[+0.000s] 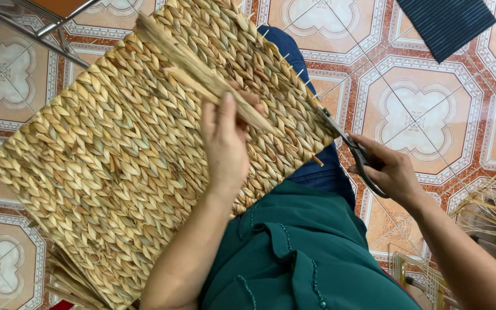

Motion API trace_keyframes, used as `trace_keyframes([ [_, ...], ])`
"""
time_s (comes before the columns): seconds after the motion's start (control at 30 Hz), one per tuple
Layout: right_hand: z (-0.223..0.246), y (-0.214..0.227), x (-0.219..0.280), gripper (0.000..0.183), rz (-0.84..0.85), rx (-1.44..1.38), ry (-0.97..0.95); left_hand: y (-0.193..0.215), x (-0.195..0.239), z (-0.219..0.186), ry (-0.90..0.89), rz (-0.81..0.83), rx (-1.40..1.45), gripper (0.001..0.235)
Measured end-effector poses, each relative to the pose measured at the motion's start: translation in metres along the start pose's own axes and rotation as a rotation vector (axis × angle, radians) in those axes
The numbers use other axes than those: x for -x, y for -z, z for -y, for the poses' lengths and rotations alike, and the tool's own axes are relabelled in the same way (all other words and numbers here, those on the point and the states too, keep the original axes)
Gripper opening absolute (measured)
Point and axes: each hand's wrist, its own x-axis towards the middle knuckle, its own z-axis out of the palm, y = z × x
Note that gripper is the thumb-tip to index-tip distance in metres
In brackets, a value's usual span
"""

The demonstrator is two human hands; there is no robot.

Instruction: Trimming excess fibers and weaving a dried plant fiber mat using scissors.

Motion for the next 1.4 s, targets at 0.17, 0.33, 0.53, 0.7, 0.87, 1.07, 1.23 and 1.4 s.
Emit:
trace_keyframes([
  [0.17, -0.007, 0.007, 0.0, 0.069, 0.027, -0.034, -0.088, -0.054, 0.054, 0.028, 0.031, 0.423, -0.015, 0.03],
  [0.33, -0.011, 0.008, 0.006, 0.067, 0.032, -0.238, 0.112, -0.043, 0.04, 0.043, -0.497, 0.554, -1.043, 0.045],
  [0.53, 0.02, 0.024, 0.001, 0.065, -0.17, 0.304, 0.366, 0.0, -0.058, 0.042, -0.664, 0.258, -1.278, 0.041],
  [0.7, 0.077, 0.031, -0.023, 0.062, -0.084, 0.632, 0.202, 0.014, -0.09, 0.065, -0.57, 0.295, -1.326, 0.021],
  [0.87, 0.104, 0.025, -0.056, 0.059, -0.026, 0.814, 0.242, 0.018, -0.097, 0.053, -0.117, 0.162, -1.049, 0.009],
  [1.07, 0.119, 0.015, -0.084, 0.063, 0.128, 1.032, 0.183, 0.018, -0.099, 0.057, -0.184, 0.169, -1.015, 0.009],
  [1.23, 0.101, 0.01, -0.083, 0.065, 0.123, 0.898, 0.275, 0.015, -0.097, 0.058, -0.075, 0.133, -0.945, 0.007],
  [1.4, 0.087, 0.003, -0.079, 0.064, 0.091, 0.826, 0.317, 0.017, -0.106, 0.055, -0.1, 0.085, -0.835, 0.009],
])
